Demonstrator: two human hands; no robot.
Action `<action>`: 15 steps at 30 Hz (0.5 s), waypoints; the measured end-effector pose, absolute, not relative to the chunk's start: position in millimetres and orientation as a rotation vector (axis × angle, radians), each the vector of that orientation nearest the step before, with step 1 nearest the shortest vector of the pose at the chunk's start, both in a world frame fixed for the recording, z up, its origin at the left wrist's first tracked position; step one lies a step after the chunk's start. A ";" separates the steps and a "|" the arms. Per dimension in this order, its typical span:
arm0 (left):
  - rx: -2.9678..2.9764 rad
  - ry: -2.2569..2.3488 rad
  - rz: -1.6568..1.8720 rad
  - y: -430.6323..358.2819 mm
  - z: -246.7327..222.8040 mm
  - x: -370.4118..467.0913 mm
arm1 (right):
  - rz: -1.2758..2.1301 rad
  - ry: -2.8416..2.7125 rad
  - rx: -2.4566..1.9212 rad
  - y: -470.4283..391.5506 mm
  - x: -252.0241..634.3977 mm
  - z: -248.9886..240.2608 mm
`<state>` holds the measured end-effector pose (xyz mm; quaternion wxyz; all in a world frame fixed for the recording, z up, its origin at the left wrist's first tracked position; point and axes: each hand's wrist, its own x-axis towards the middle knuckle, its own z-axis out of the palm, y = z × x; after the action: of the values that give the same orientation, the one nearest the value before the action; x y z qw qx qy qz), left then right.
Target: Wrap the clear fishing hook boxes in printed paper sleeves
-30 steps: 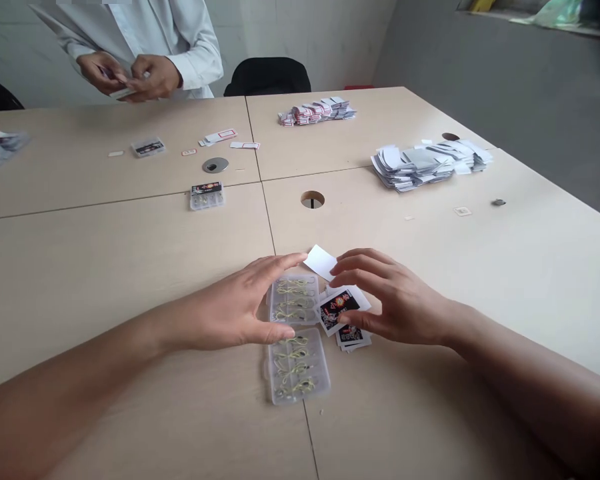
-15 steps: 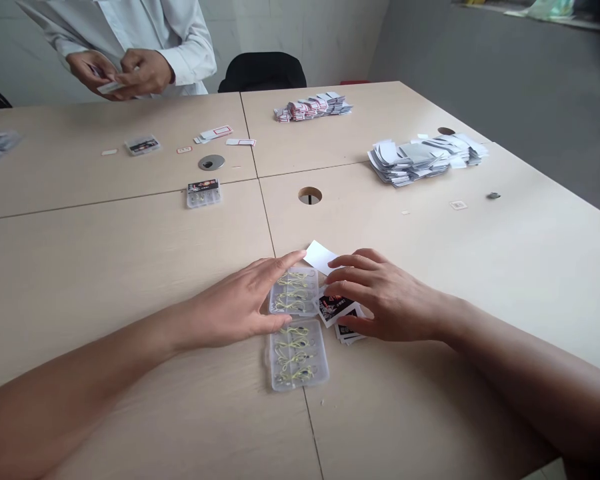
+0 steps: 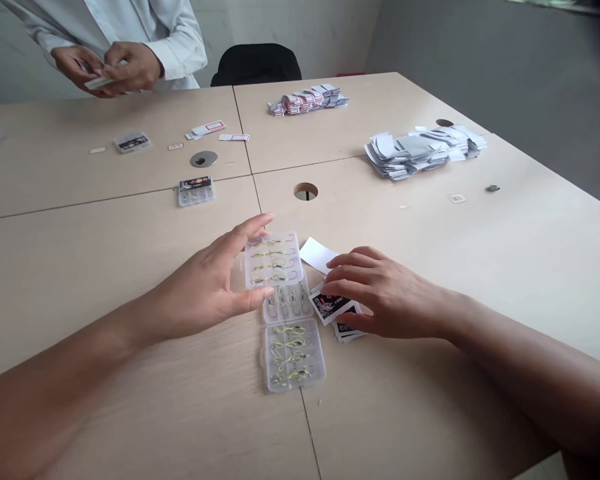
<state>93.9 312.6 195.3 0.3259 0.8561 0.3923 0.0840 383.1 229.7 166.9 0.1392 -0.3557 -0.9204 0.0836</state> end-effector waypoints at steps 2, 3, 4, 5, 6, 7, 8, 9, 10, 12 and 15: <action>2.244 1.009 0.224 311.7 194.7 94.2 | 0.239 -2.649 -1.033 229.9 383.7 167.0; 2.244 0.999 0.216 310.6 194.2 94.6 | 0.235 -2.643 -1.031 230.0 384.0 167.1; 2.241 0.988 0.205 308.9 193.9 95.0 | 0.228 -2.634 -1.023 230.1 384.3 167.2; 2.240 0.975 0.195 306.7 193.8 95.5 | 0.221 -2.623 -1.014 230.1 384.5 167.2; 2.242 0.956 0.191 304.1 193.9 95.8 | 0.212 -2.611 -1.006 230.1 384.7 167.3; 2.244 0.933 0.190 301.3 194.2 96.1 | 0.200 -2.597 -1.001 230.1 384.9 167.3; 2.247 0.909 0.203 298.3 194.8 96.3 | 0.187 -2.585 -1.003 229.9 385.0 167.2; 2.251 0.881 0.223 295.3 195.6 96.5 | 0.175 -2.573 -1.006 229.7 385.0 167.2; 2.264 0.850 0.248 292.5 196.5 96.8 | 0.159 -2.562 -1.013 229.4 384.9 167.3; 2.318 0.782 0.305 288.0 198.3 97.3 | 0.120 -2.536 -1.024 228.8 384.4 167.5; 2.427 0.679 0.380 284.2 200.1 98.6 | 0.065 -2.501 -1.031 228.0 383.1 168.8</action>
<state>98.6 284.2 200.1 0.2920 0.9108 0.2546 0.1425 383.1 228.0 168.8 0.2161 -0.3718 -0.9025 0.0233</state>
